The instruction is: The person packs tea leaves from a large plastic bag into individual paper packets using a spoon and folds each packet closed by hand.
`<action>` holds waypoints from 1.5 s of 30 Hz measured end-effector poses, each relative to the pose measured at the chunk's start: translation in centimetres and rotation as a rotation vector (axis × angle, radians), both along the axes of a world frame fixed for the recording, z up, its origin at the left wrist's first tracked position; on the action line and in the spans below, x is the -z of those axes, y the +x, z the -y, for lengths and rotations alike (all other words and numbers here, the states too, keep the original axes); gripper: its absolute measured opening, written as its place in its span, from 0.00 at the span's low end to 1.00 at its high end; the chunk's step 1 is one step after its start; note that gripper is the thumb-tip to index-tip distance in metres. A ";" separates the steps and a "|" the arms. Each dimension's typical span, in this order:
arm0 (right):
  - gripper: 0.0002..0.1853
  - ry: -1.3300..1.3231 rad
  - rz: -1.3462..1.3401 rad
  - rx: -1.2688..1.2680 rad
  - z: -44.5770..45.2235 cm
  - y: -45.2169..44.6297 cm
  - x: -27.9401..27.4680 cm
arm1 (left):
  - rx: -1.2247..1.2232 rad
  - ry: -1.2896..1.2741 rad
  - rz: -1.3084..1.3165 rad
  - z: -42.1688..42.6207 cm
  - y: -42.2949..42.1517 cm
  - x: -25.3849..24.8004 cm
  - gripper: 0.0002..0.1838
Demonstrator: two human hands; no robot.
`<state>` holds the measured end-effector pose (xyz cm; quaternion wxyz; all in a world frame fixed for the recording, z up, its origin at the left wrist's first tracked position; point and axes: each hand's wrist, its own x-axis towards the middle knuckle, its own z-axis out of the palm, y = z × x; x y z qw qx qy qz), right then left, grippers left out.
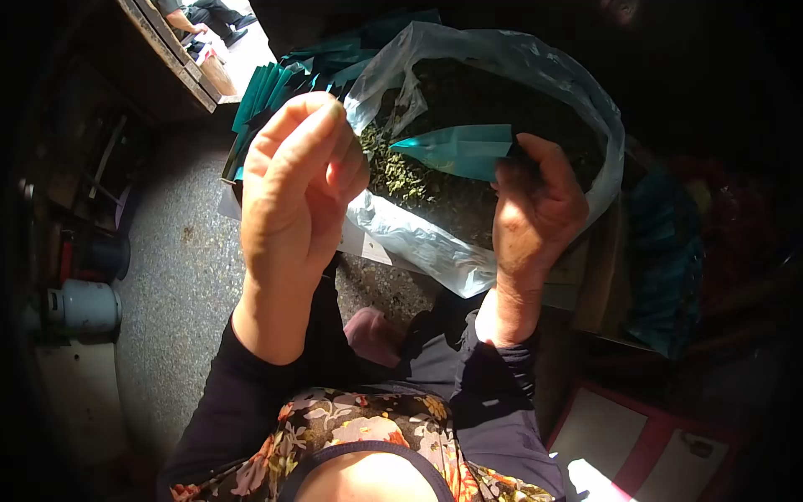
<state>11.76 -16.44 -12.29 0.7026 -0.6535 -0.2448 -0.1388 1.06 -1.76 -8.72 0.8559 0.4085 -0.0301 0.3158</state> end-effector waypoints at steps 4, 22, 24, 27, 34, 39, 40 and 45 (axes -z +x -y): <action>0.12 0.005 0.023 0.010 -0.2 0.0 0.0 | 0.025 0.037 -0.004 -0.4 0.1 0.3 0.06; 0.09 -0.020 0.038 -0.047 -0.5 0.0 0.5 | 0.055 0.023 0.038 -1.4 0.8 1.1 0.09; 0.09 -0.039 0.038 -0.039 -0.4 0.2 0.8 | 0.077 0.000 0.027 -1.4 0.8 1.0 0.11; 0.10 -0.010 0.051 -0.056 -0.4 0.3 1.0 | 0.063 -0.038 -0.006 -1.2 0.8 0.7 0.12; 0.11 -0.007 0.048 -0.032 -0.5 0.3 1.2 | -0.044 0.192 -0.083 -1.1 0.8 0.8 0.08; 0.15 0.044 0.033 -0.084 0.2 0.1 0.9 | -0.586 1.076 -0.082 -2.3 2.9 3.4 0.30; 0.16 -0.018 0.139 -0.088 0.4 0.2 0.7 | -0.439 1.262 -0.220 -2.7 2.4 2.8 0.33; 0.07 -0.128 0.505 -0.225 1.5 0.3 -0.8 | 0.107 1.296 -0.141 -2.6 3.5 4.3 0.36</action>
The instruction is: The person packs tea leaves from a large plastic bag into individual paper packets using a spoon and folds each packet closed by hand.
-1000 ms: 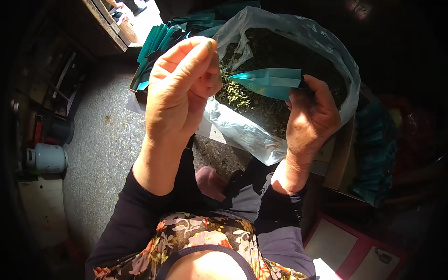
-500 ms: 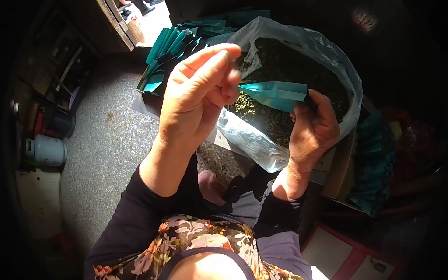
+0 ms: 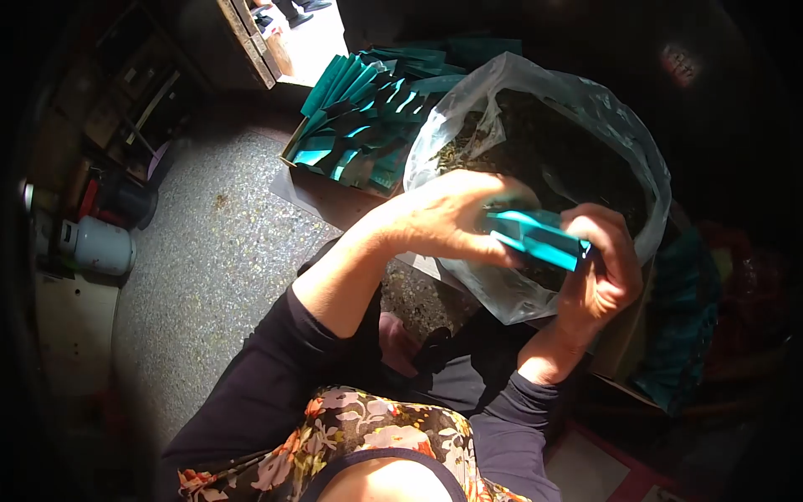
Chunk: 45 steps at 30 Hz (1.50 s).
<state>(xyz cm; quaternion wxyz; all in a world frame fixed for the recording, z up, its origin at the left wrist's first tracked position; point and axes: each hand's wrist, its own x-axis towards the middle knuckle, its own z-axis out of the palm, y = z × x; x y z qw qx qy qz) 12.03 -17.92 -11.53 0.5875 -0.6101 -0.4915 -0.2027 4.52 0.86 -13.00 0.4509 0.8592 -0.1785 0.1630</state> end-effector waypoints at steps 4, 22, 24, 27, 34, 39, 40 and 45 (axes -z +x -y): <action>0.08 -0.050 0.006 0.040 0.3 -0.3 -0.4 | 0.096 -0.119 -0.121 0.5 0.3 0.1 0.34; 0.18 -0.112 -0.012 0.381 0.8 -0.4 -2.1 | -0.414 -0.143 0.143 2.7 3.4 0.8 0.41; 0.18 -0.148 0.139 0.373 1.0 0.3 -2.2 | -0.478 -0.053 0.203 2.8 3.5 0.8 0.42; 0.16 -0.206 0.184 0.374 1.3 0.2 -2.5 | -0.482 -0.005 0.292 2.9 3.7 1.2 0.42; 0.17 -0.460 -0.126 -0.012 2.1 0.7 -4.2 | -0.471 0.003 0.234 2.5 2.9 1.2 0.40; 0.14 -0.576 -0.193 -0.152 0.9 1.5 -4.2 | -0.416 -0.014 0.254 2.6 2.7 1.4 0.40; 0.14 -0.574 -0.191 -0.151 0.8 1.7 -4.2 | -0.416 -0.012 0.256 2.5 2.6 1.2 0.40; 0.17 -0.618 0.064 -0.002 -0.4 1.5 -4.7 | -0.450 -0.013 0.246 1.5 2.5 1.6 0.41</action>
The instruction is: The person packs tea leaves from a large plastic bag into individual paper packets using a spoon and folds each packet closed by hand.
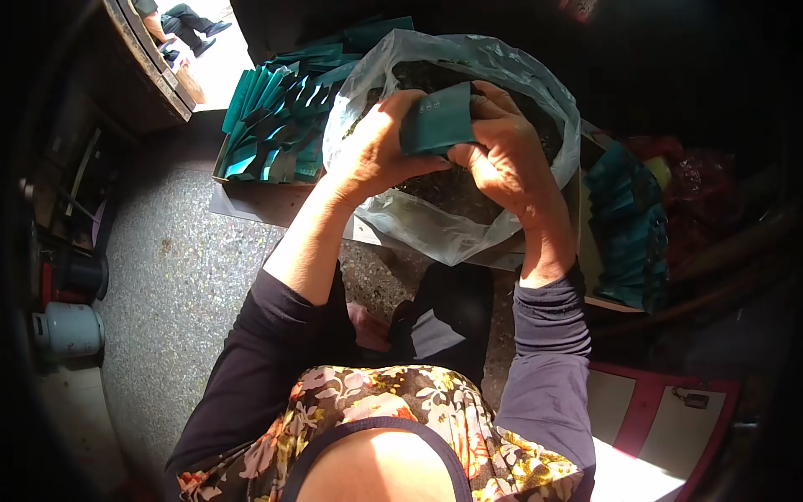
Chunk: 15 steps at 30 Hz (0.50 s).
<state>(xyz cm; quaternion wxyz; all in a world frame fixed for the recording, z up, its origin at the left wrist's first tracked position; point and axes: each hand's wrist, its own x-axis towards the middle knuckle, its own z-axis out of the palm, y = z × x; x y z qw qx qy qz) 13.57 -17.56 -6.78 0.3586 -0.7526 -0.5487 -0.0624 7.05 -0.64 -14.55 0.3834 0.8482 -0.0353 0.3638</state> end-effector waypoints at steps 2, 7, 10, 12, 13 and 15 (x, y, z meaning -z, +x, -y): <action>0.20 -0.095 0.052 -0.018 -0.4 0.6 -0.5 | -0.028 0.017 0.014 -0.3 0.4 0.3 0.40; 0.21 -0.063 0.102 0.005 -1.4 0.1 -1.5 | -0.083 0.015 0.042 -1.0 -0.3 -0.7 0.35; 0.22 0.158 -0.122 -0.098 -0.9 1.7 -1.2 | -0.149 0.015 0.133 -2.1 0.3 0.1 0.34; 0.19 0.205 -0.216 -0.053 0.2 4.1 0.4 | -0.098 -0.080 0.112 -2.8 0.3 0.4 0.35; 0.18 0.177 -0.249 0.022 0.6 5.0 0.9 | -0.142 -0.047 0.120 -3.0 0.1 0.5 0.36; 0.15 -0.022 -0.167 0.274 1.5 6.5 2.1 | -0.152 -0.058 0.093 -3.4 -0.1 0.6 0.37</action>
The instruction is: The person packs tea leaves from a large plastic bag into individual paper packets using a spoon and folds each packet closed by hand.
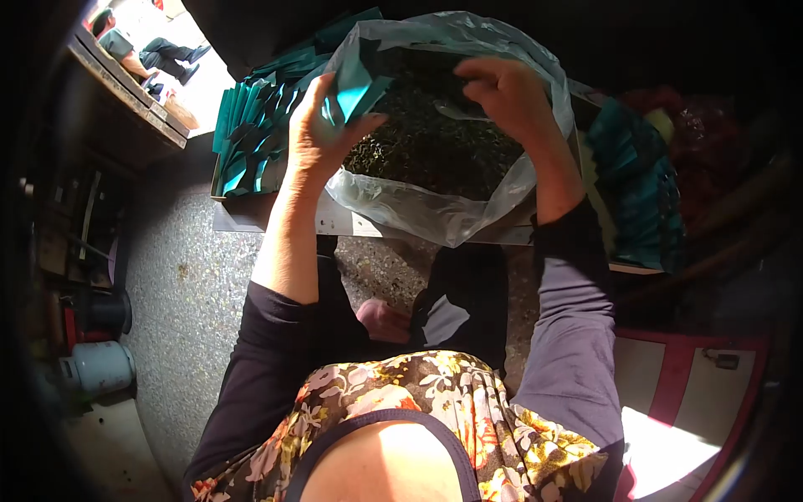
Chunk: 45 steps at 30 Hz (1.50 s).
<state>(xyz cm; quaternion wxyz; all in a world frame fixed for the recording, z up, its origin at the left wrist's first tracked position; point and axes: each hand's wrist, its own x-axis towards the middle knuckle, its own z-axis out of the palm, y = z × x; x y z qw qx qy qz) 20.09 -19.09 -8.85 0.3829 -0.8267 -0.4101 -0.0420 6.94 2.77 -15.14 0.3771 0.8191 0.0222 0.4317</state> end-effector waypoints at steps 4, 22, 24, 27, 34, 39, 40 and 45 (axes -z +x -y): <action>0.18 -0.443 0.299 0.229 2.0 2.5 3.9 | -0.022 -0.001 -0.023 -0.5 -0.3 -0.2 0.38; 0.08 -0.273 0.253 0.370 -2.2 4.3 9.4 | 0.221 -0.460 -0.070 -0.4 -1.2 -0.9 0.35; 0.08 -0.504 0.185 0.399 -3.0 4.6 8.9 | 0.184 -0.410 -0.079 -0.4 -1.3 -1.1 0.35; 0.09 -0.624 0.169 0.387 -3.3 5.2 9.3 | 0.220 -0.462 -0.044 -0.6 -1.1 -0.9 0.35; 0.10 -0.451 0.115 0.294 -2.7 4.8 8.7 | 0.136 -0.348 -0.045 -1.0 -1.2 -0.8 0.34; 0.11 -0.367 0.103 0.247 -1.8 5.3 9.9 | 0.170 -0.391 -0.051 -1.0 -1.0 -0.3 0.34; 0.11 -0.369 0.098 0.250 -1.7 5.3 10.2 | 0.149 -0.372 -0.051 -1.0 -1.0 -0.3 0.34; 0.10 -0.331 0.189 0.281 -1.6 4.4 10.0 | 0.139 -0.345 -0.047 -0.9 -1.0 -0.3 0.34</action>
